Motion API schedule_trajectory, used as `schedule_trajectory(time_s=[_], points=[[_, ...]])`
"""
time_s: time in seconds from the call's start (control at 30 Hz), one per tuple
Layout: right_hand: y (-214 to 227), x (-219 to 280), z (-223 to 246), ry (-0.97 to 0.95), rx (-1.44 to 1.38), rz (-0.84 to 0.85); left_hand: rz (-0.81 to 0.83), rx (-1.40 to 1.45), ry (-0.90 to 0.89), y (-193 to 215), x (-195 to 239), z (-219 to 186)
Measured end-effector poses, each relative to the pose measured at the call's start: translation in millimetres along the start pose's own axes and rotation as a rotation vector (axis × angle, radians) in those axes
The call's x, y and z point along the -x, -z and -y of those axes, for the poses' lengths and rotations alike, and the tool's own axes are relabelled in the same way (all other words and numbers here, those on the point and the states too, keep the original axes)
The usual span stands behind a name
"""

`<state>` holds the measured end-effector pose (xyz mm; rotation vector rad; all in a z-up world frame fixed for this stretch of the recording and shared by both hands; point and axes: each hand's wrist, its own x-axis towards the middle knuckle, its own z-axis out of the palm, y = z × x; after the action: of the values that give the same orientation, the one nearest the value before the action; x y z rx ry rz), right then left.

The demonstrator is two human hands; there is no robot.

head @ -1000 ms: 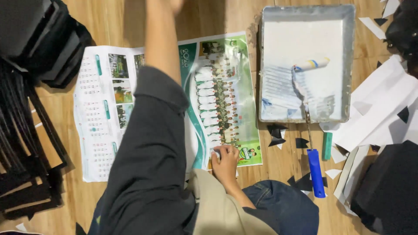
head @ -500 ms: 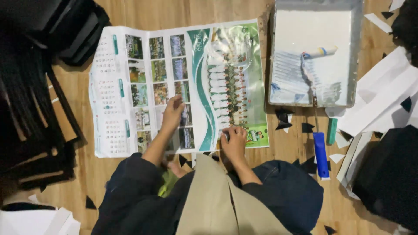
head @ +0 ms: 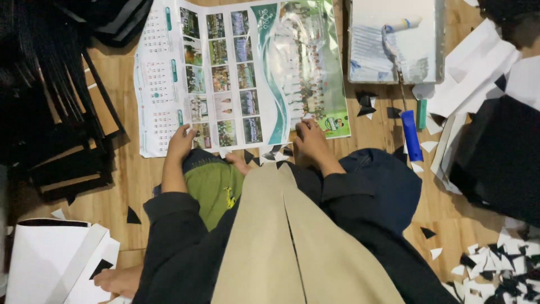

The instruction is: Applying glue to cardboard folders using a roller and organizing them on the floor.

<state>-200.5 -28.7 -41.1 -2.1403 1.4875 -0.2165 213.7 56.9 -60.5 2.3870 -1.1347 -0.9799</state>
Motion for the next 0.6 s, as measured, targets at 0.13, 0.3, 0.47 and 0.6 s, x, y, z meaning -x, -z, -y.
schedule_trajectory(time_s=[0.13, 0.3, 0.47, 0.6], points=[[20, 15, -30, -0.012, -0.162, -0.216, -0.051, -0.116, -0.254, -13, -18, 13], [141, 74, -77, -0.063, -0.128, -0.561, -0.072, 0.030, -0.379, 61, 91, -66], [189, 164, -175, -0.265, 0.094, -0.786, -0.173, 0.362, -0.380, 79, 107, -43], [172, 217, -220, -0.627, 0.263, -0.662, -0.183, 0.804, -0.047, 59, 78, -38]])
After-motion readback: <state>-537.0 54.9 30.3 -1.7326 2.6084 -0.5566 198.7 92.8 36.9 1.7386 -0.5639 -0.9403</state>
